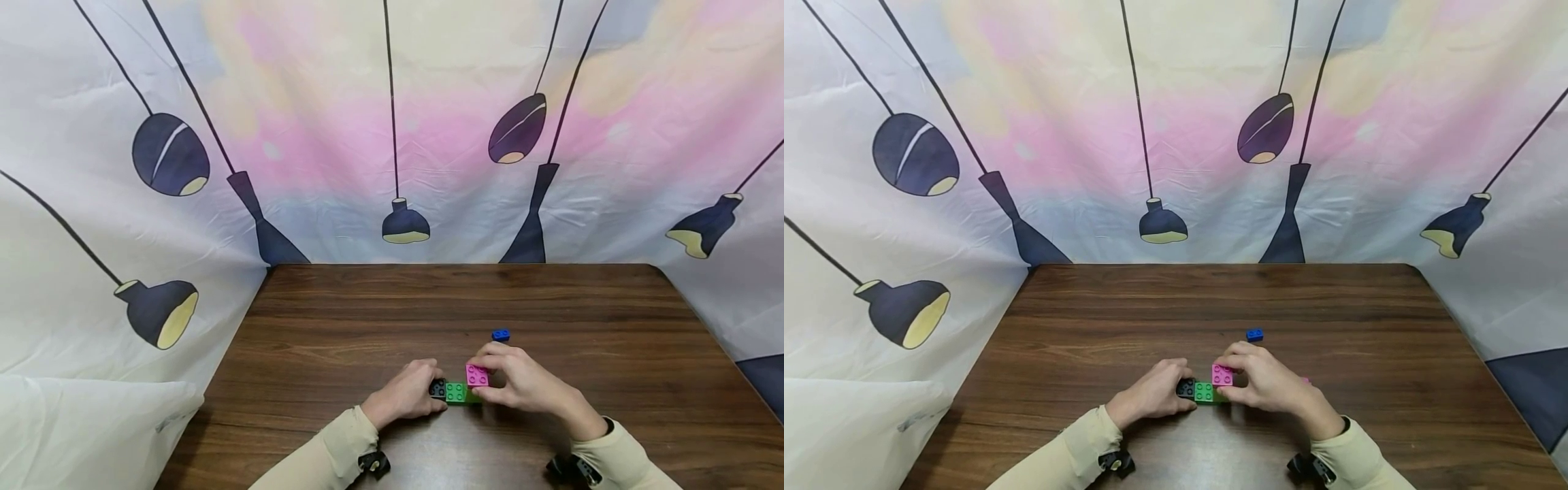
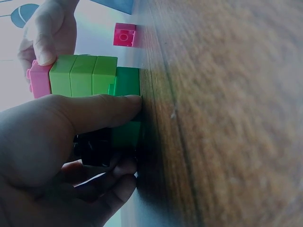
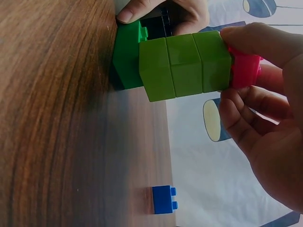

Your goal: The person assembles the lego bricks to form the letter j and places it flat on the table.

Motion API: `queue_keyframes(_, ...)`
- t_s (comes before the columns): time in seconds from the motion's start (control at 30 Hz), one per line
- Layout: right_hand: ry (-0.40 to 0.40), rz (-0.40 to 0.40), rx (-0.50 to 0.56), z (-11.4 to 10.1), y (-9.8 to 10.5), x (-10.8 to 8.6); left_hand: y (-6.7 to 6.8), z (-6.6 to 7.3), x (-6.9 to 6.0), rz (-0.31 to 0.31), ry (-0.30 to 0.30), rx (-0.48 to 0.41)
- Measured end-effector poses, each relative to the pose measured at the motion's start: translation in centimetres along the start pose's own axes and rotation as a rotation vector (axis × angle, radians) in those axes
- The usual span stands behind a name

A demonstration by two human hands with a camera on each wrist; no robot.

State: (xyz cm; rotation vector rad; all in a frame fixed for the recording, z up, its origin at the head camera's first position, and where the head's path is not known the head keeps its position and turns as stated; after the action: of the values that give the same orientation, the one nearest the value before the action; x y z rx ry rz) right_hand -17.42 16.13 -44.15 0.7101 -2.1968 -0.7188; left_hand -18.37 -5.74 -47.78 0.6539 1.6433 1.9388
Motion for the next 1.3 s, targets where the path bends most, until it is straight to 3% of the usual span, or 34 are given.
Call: queue_keyframes(1.3,-0.029,-0.006,0.029,0.47,-0.4,-0.17,0.0,-0.12,0.02,-0.008,0.005,0.005)
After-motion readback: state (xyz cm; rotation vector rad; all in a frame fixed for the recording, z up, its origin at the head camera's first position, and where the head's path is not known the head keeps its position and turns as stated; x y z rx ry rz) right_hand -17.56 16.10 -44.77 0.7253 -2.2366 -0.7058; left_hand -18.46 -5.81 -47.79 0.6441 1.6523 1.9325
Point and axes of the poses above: each hand's wrist, its own x-axis towards the middle knuckle, its own y-axis out of the back of the hand, z = x × y, the point moved 2 cm from there along x, towards the middle knuckle, and after that the axes turned 14 degrees about x, right-handed, at the moved point
